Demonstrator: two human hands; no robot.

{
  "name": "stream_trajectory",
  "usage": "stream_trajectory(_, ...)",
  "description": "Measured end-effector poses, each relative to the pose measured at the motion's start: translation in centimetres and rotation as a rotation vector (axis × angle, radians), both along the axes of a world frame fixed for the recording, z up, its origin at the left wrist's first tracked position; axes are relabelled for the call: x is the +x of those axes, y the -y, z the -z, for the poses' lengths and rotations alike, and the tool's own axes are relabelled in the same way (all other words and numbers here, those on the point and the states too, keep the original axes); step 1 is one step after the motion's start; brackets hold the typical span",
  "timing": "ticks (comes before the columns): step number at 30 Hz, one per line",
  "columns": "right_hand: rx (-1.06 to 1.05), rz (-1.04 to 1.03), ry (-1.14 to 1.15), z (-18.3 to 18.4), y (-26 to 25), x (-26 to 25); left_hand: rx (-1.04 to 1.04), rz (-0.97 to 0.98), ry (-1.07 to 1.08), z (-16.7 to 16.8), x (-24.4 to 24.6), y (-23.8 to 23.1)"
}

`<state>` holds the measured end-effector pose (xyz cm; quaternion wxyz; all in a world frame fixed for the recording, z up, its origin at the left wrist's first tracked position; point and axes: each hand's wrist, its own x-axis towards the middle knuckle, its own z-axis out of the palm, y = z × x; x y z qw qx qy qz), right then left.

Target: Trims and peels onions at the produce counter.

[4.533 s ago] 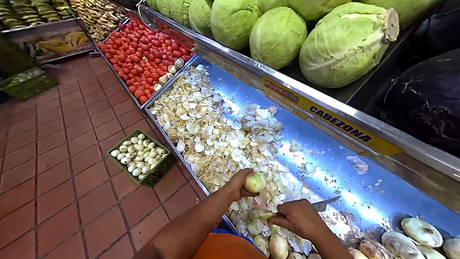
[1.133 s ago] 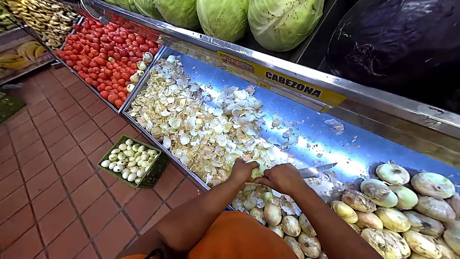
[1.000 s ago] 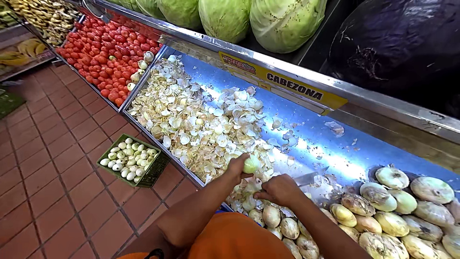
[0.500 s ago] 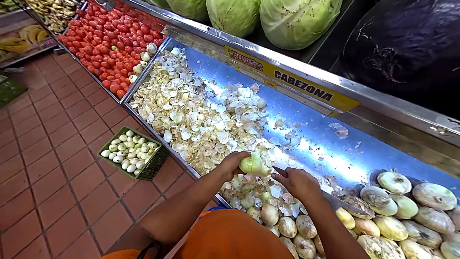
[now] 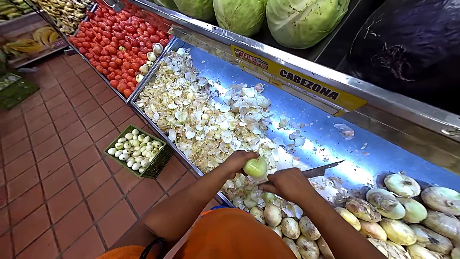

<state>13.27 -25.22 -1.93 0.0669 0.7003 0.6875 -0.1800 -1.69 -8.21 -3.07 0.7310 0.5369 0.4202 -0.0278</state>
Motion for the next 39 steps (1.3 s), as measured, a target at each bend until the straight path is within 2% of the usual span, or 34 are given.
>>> stream_trajectory(2, -0.122, -0.068, -0.04, 0.2, 0.5, -0.1, -0.073, -0.007, 0.038, -0.5, -0.3, -0.2)
stream_trajectory(4, -0.119, -0.044, -0.08, -0.1, 1.1, 0.3, -0.114, -0.008, 0.069, -0.4, -0.6, -0.4)
stream_trajectory(9, 0.238, 0.193, -0.181, -1.3, 0.9, 2.1, -0.218, -0.016, 0.081, -1.1, -0.8, 0.0)
stream_trajectory(12, 0.24, 0.173, -0.192, -1.3, 0.1, 2.2, -0.222, 0.031, 0.048, -1.4, -0.5, 0.6)
stream_trajectory(16, 0.449, 0.057, -0.083, -0.4, 0.7, 1.4, -0.283, 0.036, 0.033, -1.3, -0.3, 0.5)
stream_trajectory(20, 0.248, -0.096, -0.085, 0.6, 1.7, -0.4, -0.357, -0.075, 0.046, -1.4, -1.0, 0.3)
stream_trajectory(22, 0.221, -0.128, -0.104, 1.1, 1.9, -0.5, -0.37, -0.094, 0.052, -1.2, -1.1, 0.0)
stream_trajectory(24, 0.162, -0.1, -0.115, 0.6, 2.2, -0.1, -0.385, -0.102, 0.064, -1.1, -1.1, 0.0)
stream_trajectory(27, -0.127, 0.072, -0.179, -1.9, 2.3, 0.7, -0.388, -0.11, 0.124, -1.0, -1.3, 0.2)
stream_trajectory(28, -0.151, 0.127, -0.199, -2.5, 2.3, 0.9, -0.38, -0.102, 0.15, -0.9, -1.4, 0.1)
stream_trajectory(33, 0.095, 0.375, -0.152, -3.1, 1.9, -0.4, -0.265, -0.055, 0.164, -0.9, -1.0, 0.4)
stream_trajectory(39, 0.025, 0.432, -0.04, -2.6, 0.9, -1.5, -0.142, -0.076, 0.069, -1.1, -0.4, 2.0)
